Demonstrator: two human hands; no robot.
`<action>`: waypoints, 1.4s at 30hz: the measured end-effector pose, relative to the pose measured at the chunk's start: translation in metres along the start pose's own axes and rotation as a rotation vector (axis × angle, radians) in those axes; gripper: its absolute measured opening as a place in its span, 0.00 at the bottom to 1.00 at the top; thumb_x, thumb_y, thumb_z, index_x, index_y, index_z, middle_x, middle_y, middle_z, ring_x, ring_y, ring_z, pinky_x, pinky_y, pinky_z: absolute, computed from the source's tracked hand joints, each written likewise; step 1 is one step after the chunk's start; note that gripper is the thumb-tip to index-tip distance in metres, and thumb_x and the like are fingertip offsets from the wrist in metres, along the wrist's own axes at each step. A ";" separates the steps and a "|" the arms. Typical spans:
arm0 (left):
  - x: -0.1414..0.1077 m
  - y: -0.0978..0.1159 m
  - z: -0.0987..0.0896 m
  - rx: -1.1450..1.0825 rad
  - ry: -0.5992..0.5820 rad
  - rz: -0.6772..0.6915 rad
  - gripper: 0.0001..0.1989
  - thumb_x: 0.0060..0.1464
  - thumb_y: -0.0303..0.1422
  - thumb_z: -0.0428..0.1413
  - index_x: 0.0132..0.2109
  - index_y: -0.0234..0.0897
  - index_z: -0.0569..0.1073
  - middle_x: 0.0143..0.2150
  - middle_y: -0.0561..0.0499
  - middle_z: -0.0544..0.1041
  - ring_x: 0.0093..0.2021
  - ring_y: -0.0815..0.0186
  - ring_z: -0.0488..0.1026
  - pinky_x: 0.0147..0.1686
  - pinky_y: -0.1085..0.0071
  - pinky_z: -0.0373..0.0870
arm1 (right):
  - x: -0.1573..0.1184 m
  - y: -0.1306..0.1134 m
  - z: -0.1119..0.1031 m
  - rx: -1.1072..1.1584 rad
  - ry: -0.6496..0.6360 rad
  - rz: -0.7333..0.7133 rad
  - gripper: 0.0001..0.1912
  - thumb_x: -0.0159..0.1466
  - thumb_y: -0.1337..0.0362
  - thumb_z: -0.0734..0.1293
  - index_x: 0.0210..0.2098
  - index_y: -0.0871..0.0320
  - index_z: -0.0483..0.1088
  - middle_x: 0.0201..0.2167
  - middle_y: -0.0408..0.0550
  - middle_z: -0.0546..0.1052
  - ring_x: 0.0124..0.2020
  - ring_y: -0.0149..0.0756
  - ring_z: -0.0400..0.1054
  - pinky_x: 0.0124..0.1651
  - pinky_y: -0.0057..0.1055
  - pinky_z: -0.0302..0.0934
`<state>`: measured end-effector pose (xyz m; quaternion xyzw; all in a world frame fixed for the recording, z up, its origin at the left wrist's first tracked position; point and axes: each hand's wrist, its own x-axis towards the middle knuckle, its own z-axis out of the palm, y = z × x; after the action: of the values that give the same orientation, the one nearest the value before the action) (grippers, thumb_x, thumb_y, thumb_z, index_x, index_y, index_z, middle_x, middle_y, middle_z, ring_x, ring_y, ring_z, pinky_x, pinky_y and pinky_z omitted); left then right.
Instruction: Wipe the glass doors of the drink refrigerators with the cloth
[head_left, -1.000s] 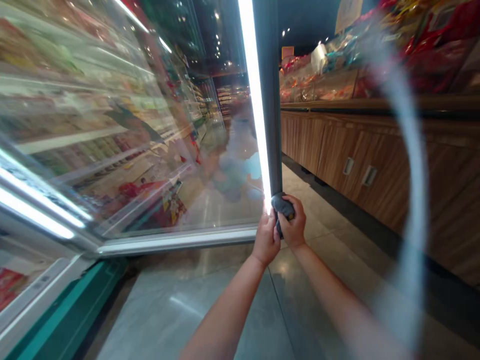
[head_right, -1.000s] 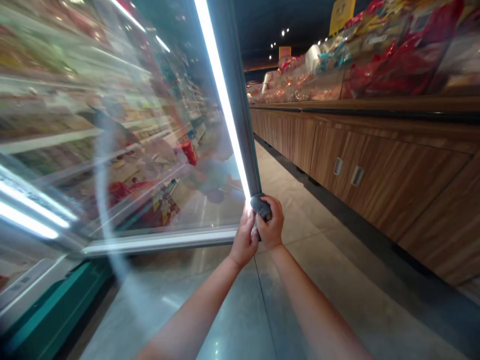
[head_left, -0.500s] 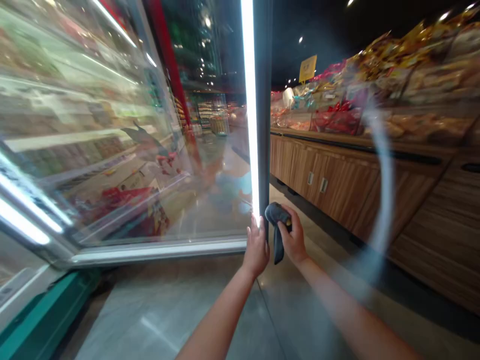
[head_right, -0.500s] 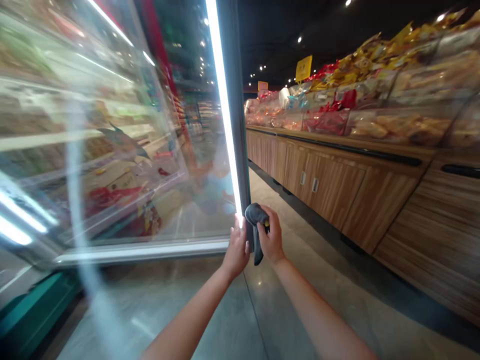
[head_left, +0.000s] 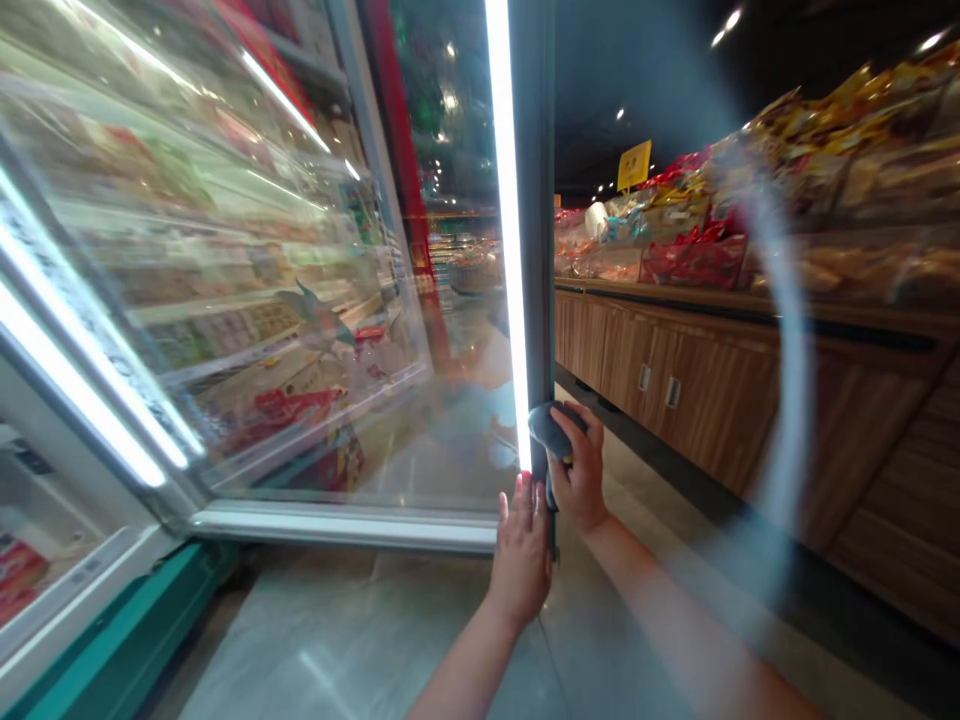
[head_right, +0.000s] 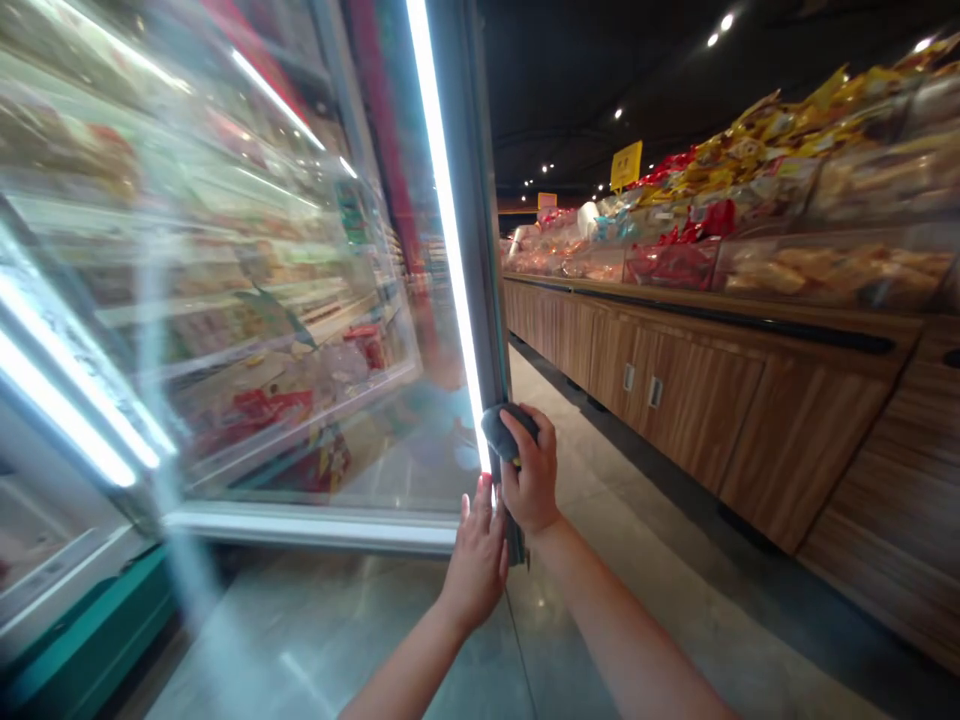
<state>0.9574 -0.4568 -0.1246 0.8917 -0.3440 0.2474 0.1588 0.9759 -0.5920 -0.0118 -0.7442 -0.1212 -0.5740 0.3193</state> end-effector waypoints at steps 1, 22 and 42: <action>0.000 0.003 -0.003 0.008 0.003 -0.006 0.56 0.49 0.12 0.48 0.75 0.37 0.22 0.77 0.33 0.36 0.76 0.47 0.34 0.68 0.36 0.56 | 0.022 -0.004 0.001 0.024 0.054 -0.025 0.29 0.66 0.71 0.60 0.65 0.46 0.63 0.59 0.54 0.66 0.62 0.46 0.65 0.64 0.51 0.65; 0.028 -0.005 -0.044 0.170 0.044 0.059 0.50 0.55 0.19 0.50 0.76 0.33 0.31 0.78 0.35 0.44 0.77 0.50 0.40 0.71 0.43 0.55 | 0.075 0.014 -0.009 0.206 -0.057 -0.117 0.35 0.58 0.80 0.60 0.60 0.46 0.72 0.61 0.50 0.67 0.65 0.45 0.63 0.69 0.49 0.59; 0.037 -0.023 -0.041 0.272 0.054 0.188 0.49 0.58 0.16 0.47 0.76 0.34 0.27 0.77 0.35 0.43 0.76 0.50 0.43 0.70 0.44 0.59 | -0.125 0.068 -0.002 0.600 -0.143 0.725 0.19 0.52 0.68 0.67 0.43 0.52 0.78 0.47 0.48 0.82 0.52 0.45 0.73 0.66 0.51 0.61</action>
<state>0.9833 -0.4421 -0.0732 0.8620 -0.3847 0.3293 0.0220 0.9722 -0.6219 -0.1510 -0.6513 -0.0357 -0.3123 0.6907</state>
